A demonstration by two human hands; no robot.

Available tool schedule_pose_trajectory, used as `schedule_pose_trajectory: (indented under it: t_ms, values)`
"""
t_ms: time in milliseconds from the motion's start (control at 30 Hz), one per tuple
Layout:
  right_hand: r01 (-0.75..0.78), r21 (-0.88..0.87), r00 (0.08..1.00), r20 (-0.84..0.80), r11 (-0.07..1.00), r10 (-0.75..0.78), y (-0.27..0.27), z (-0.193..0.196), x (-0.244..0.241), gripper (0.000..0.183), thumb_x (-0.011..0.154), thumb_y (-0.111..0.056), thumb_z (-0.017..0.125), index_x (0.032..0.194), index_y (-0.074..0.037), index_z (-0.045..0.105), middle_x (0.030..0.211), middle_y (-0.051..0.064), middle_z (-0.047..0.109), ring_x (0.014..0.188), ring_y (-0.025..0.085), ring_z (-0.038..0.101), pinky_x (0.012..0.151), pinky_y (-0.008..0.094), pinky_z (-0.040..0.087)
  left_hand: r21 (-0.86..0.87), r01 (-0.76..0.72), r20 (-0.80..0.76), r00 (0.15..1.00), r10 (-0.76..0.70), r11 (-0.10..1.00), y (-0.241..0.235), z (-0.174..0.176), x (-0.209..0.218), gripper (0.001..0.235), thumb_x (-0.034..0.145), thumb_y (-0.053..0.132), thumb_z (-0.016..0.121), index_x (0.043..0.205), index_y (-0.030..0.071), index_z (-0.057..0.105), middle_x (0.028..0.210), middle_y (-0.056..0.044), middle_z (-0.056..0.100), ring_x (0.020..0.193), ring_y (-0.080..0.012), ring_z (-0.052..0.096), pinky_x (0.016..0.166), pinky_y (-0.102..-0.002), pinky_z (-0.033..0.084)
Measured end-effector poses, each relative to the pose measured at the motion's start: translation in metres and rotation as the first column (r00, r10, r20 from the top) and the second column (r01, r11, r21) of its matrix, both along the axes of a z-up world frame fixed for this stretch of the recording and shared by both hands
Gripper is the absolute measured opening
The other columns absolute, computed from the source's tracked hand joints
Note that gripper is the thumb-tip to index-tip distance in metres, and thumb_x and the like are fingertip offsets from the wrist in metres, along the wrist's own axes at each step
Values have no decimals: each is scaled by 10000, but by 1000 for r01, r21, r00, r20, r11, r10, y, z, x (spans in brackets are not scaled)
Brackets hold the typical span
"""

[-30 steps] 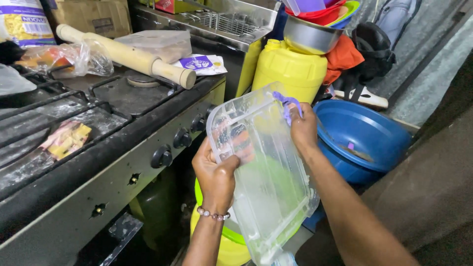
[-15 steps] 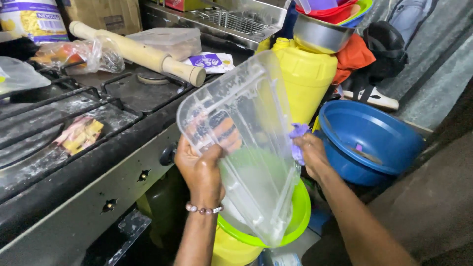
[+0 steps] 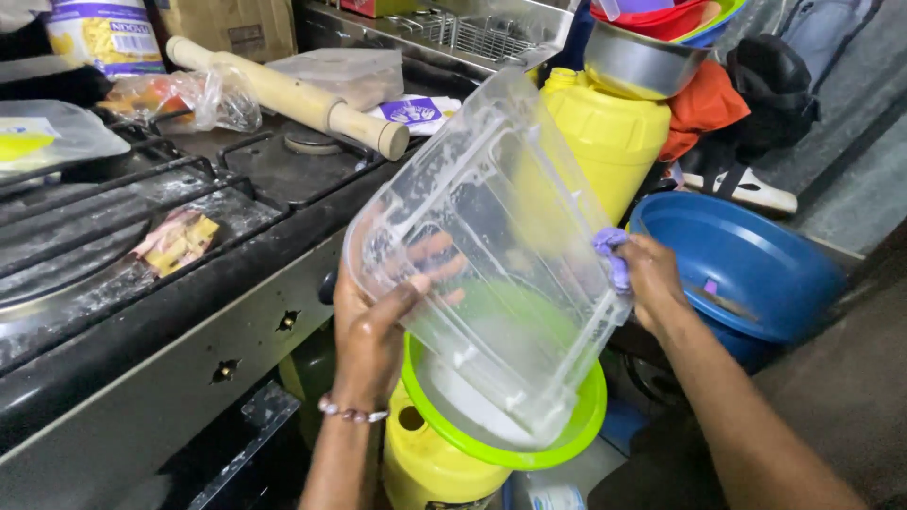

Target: Washing a plastic container lid with a sponge and soapy water in a bowl.

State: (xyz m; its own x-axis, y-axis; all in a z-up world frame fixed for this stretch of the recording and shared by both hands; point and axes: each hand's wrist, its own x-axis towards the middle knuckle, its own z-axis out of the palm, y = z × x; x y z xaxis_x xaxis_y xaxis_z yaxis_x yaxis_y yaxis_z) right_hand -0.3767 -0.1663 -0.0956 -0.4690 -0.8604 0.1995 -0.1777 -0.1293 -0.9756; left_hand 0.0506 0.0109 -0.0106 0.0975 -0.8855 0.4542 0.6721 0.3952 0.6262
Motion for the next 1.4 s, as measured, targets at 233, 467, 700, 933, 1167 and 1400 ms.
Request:
schedule_pose_trajectory:
  t_ms: [233, 467, 700, 933, 1167, 1400]
  values:
    - [-69, -39, 793, -608, 997, 31, 51, 125, 32, 184, 945, -170, 706, 1036, -115, 857, 1025, 25, 831, 973, 163, 709, 890, 330, 493, 44, 421, 173, 890, -422, 906, 0, -13, 54, 503, 1051, 211, 702, 1457, -82, 651, 1151, -417, 836, 1051, -515, 852, 924, -609, 698]
    - [-244, -29, 610, -782, 969, 130, 50, 157, 77, 267, 897, -179, 782, 1139, -100, 861, 1183, 82, 803, 1110, 240, 719, 1013, 410, 519, 59, 535, 53, 841, -538, 843, -29, -21, 25, 805, 1029, 140, 737, 1735, 74, 355, 1511, -399, 675, 1190, -560, 777, 908, -589, 724]
    - [-148, -545, 582, -723, 825, -373, -4, 109, 107, 218, 911, -35, 880, 1066, -56, 730, 1064, 183, 728, 1035, 404, 687, 941, 498, 506, 54, 379, 68, 922, -382, 924, -23, -20, -6, 954, 963, 21, 722, 1790, 190, 276, 1515, -336, 710, 1252, -502, 784, 899, -550, 734]
    - [-338, -470, 668, -731, 815, -144, 56, 102, 250, 96, 912, -92, 869, 947, -74, 781, 982, 183, 666, 993, 502, 677, 953, 583, 535, 157, 15, 197, 979, -46, 987, -13, -10, -14, 631, 782, -137, 732, 1407, -77, 671, 1283, -271, 853, 1116, -402, 825, 854, -588, 747]
    - [-256, -461, 627, -748, 850, -217, 35, 109, 234, 83, 904, -65, 816, 922, -45, 737, 989, 210, 659, 1002, 519, 664, 947, 603, 531, 190, 72, 33, 996, -80, 979, 10, 3, -9, 643, 786, -207, 605, 1426, -151, 582, 1249, -364, 836, 1052, -468, 848, 836, -600, 741]
    - [-400, -398, 764, -643, 826, 61, 71, 119, 276, 82, 894, -75, 841, 941, -62, 775, 928, 113, 654, 888, 258, 704, 870, 356, 579, 174, -200, 306, 942, 140, 964, -17, -10, -4, 553, 739, -47, 788, 1291, -34, 770, 1071, -161, 850, 979, -229, 783, 835, -479, 696]
